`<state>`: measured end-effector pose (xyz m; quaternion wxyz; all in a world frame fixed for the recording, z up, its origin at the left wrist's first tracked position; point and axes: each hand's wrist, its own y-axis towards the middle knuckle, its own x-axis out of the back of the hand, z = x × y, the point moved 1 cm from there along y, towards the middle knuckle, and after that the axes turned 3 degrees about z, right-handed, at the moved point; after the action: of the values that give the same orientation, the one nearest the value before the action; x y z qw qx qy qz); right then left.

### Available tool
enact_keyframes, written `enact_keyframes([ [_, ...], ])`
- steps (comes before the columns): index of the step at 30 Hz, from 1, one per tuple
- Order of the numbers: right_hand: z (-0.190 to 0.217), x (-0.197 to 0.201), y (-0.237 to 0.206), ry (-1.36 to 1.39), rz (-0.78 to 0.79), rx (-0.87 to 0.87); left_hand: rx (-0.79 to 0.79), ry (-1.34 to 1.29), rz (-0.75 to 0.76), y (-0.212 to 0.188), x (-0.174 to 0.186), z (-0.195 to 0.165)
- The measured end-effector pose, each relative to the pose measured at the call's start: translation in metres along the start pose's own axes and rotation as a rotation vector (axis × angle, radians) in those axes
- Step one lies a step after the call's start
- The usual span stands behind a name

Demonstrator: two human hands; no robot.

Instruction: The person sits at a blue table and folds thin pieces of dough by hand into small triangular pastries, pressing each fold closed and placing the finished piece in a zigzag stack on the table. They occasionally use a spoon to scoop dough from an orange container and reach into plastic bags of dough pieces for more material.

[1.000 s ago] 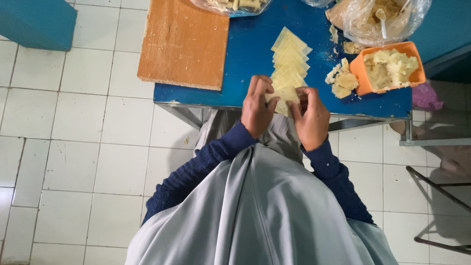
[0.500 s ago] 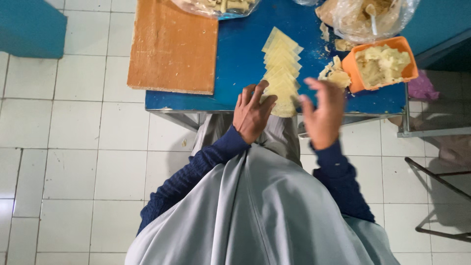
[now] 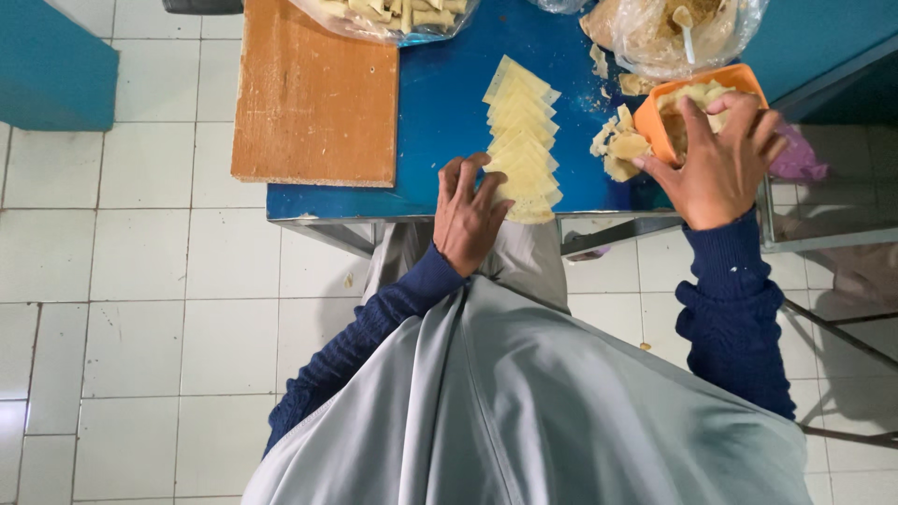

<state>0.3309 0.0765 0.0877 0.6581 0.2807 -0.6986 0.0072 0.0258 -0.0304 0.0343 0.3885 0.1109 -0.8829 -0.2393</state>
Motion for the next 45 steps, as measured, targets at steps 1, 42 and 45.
enact_keyframes([
  [1,0.001,0.000,0.002,-0.003,-0.009,-0.006,-0.006,-0.017,-0.020,0.002,0.001,0.002],
  [42,0.008,-0.009,0.001,0.032,0.023,-0.230,0.020,-0.151,-0.055,-0.007,0.027,0.011],
  [45,0.021,0.021,-0.010,0.113,-0.071,-0.186,0.005,-0.172,-0.035,-0.009,0.024,0.012],
])
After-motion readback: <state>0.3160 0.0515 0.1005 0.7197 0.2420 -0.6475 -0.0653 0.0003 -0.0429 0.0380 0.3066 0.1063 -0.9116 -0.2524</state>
